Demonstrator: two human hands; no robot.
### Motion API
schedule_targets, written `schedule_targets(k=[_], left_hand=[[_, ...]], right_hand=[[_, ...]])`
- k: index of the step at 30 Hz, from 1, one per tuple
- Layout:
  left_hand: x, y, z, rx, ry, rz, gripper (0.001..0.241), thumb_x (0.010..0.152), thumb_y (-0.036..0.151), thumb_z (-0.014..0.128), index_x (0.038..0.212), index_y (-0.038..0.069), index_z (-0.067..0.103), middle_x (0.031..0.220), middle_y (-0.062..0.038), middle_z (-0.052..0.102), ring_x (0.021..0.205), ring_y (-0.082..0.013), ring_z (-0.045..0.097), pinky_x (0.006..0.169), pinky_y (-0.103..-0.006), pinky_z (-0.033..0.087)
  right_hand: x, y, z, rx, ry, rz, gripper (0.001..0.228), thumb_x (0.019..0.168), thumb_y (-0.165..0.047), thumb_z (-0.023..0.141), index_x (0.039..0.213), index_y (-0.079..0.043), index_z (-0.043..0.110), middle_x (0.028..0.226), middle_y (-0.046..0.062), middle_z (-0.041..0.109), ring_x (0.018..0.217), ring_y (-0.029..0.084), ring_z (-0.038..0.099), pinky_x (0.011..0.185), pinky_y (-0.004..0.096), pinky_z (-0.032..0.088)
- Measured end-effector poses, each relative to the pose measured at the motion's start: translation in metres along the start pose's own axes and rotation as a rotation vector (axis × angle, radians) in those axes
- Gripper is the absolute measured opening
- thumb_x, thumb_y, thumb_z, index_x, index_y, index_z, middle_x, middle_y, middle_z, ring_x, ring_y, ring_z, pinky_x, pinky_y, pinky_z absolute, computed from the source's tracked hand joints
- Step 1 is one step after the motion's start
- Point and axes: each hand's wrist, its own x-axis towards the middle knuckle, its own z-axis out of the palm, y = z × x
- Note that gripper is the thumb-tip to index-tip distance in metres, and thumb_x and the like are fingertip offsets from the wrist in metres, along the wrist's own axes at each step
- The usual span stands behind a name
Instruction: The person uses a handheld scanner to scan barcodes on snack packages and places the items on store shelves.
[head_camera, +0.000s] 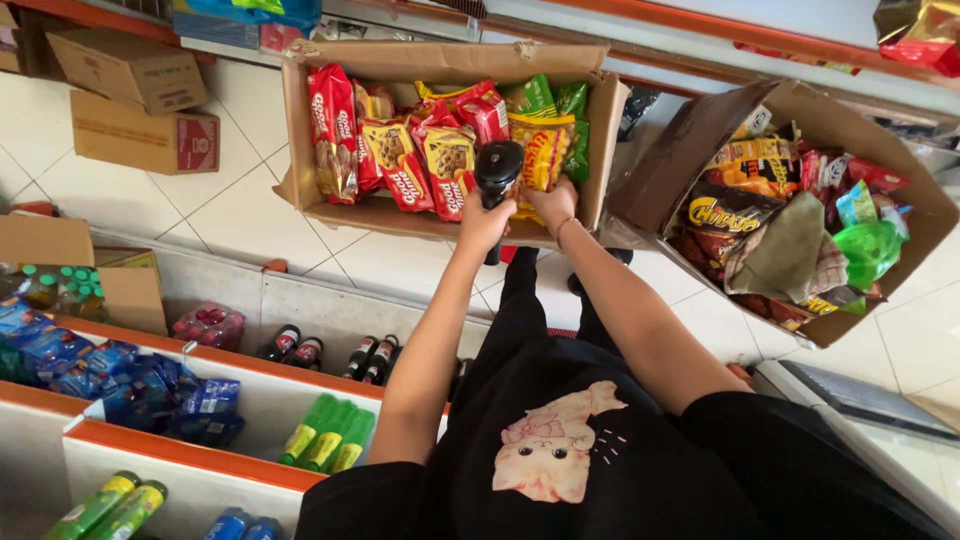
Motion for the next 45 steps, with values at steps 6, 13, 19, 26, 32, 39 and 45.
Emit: schedule_targets(k=[6, 13, 19, 26, 32, 39, 45], left_hand=[[-0.036, 0.035, -0.004, -0.340, -0.225, -0.137, 0.047, 0.079, -0.005, 0.059, 0.125, 0.005, 0.060, 0.118, -0.006, 0.066, 0.104, -0.0165, 0.072, 0.072, -0.0409, 0.066], [-0.121, 0.094, 0.031, -0.652, -0.342, -0.177, 0.072, 0.074, -0.013, 0.054, 0.143, 0.010, 0.050, 0.140, -0.005, 0.053, 0.119, -0.0232, 0.053, 0.091, -0.0560, 0.058], [-0.111, 0.109, 0.056, -1.000, -0.329, -0.194, 0.073, 0.075, -0.003, 0.052, 0.148, 0.007, 0.049, 0.138, -0.019, 0.051, 0.124, -0.0348, 0.054, 0.111, -0.0517, 0.046], [-0.135, 0.149, 0.068, -0.917, -0.448, -0.065, 0.073, 0.072, -0.001, 0.049, 0.145, 0.006, 0.049, 0.139, -0.022, 0.053, 0.127, -0.0394, 0.053, 0.112, -0.0538, 0.042], [-0.168, 0.150, 0.105, -0.660, -0.566, 0.214, 0.075, 0.074, -0.010, 0.059, 0.147, 0.004, 0.045, 0.140, -0.014, 0.054, 0.125, -0.0269, 0.054, 0.103, -0.0471, 0.049], [-0.197, 0.183, 0.138, 0.025, -0.355, 0.680, 0.068, 0.081, 0.004, 0.076, 0.139, 0.002, 0.039, 0.123, -0.005, 0.059, 0.111, -0.0099, 0.060, 0.099, -0.0273, 0.047], [-0.195, 0.210, 0.150, 0.274, -0.422, 0.602, 0.034, 0.077, 0.006, 0.074, 0.109, -0.001, 0.066, 0.095, -0.008, 0.073, 0.084, -0.0190, 0.070, 0.081, -0.0337, 0.056]], right_hand=[[-0.046, -0.015, -0.037, -0.064, 0.179, -0.428, 0.038, 0.075, -0.009, 0.087, 0.094, 0.002, 0.056, 0.092, 0.020, 0.063, 0.086, 0.038, 0.064, 0.078, 0.042, 0.051], [-0.105, -0.062, -0.135, -0.494, 0.397, -1.262, 0.029, 0.064, -0.008, 0.075, 0.090, -0.008, 0.061, 0.095, 0.011, 0.062, 0.101, 0.031, 0.059, 0.099, 0.048, 0.045], [-0.128, -0.066, -0.197, -0.601, 0.479, -1.619, 0.018, 0.074, -0.016, 0.074, 0.091, -0.013, 0.071, 0.104, -0.001, 0.060, 0.109, 0.022, 0.060, 0.103, 0.046, 0.044], [-0.146, -0.066, -0.265, 0.669, 0.309, -0.755, 0.056, 0.091, -0.027, 0.078, 0.137, -0.006, 0.054, 0.132, 0.014, 0.060, 0.123, 0.031, 0.058, 0.110, 0.048, 0.044], [-0.178, -0.056, -0.301, 1.325, -0.492, -0.290, 0.065, 0.089, -0.013, 0.078, 0.146, -0.003, 0.049, 0.140, 0.014, 0.062, 0.125, 0.029, 0.063, 0.101, 0.050, 0.055], [-0.176, -0.027, -0.361, 1.181, -0.165, -0.418, 0.062, 0.086, 0.007, 0.072, 0.143, -0.004, 0.049, 0.134, 0.010, 0.065, 0.123, 0.025, 0.066, 0.106, 0.045, 0.056], [-0.165, 0.004, -0.430, 1.087, -0.243, -0.541, 0.071, 0.078, 0.012, 0.071, 0.145, -0.001, 0.050, 0.138, 0.011, 0.066, 0.129, 0.022, 0.065, 0.114, 0.038, 0.054]])
